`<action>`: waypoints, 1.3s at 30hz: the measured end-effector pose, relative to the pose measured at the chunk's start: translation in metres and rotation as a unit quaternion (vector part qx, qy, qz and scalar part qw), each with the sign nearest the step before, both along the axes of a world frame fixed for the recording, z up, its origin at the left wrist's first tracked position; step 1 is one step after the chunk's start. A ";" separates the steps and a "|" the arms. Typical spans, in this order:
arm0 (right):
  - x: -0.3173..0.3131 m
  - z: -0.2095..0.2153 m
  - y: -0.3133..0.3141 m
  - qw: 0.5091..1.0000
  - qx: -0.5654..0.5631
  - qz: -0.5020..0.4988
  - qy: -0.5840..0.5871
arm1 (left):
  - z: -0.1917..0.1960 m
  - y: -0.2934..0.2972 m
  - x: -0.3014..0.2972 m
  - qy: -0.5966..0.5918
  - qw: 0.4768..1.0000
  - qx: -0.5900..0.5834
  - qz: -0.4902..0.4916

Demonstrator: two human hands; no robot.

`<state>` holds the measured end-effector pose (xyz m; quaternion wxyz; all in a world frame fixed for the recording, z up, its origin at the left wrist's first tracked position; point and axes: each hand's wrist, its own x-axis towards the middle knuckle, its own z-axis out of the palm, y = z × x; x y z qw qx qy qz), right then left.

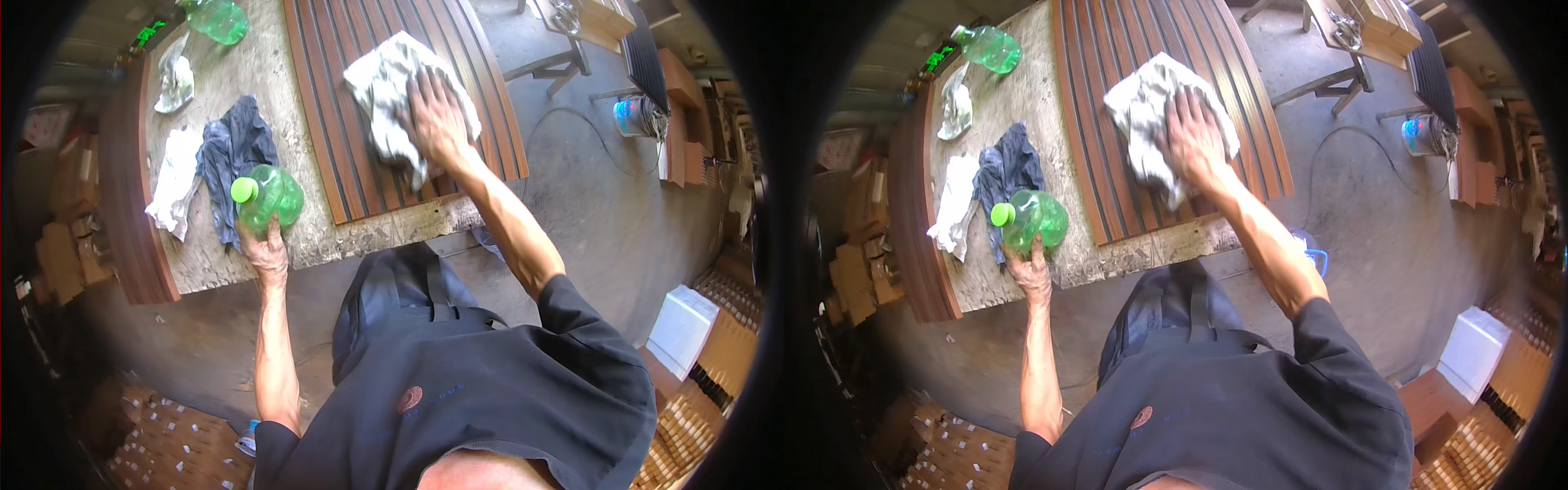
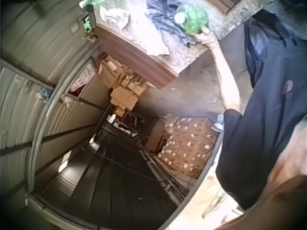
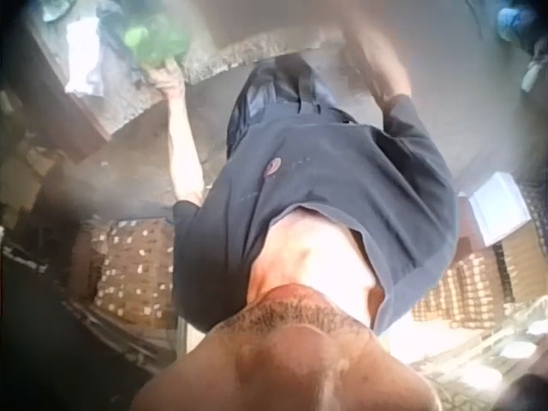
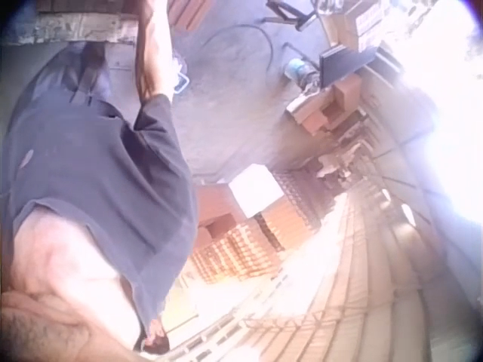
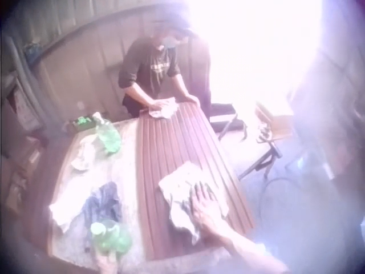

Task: The person wipes down wooden slatted panels with a cloth and a liquid from a plastic bottle on a large work surface.

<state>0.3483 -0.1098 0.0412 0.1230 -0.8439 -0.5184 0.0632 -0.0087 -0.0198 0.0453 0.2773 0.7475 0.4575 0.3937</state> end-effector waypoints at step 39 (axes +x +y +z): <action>-0.087 -0.029 0.070 0.977 0.095 0.191 -0.020 | -0.030 -0.101 0.054 0.217 0.965 0.088 -0.122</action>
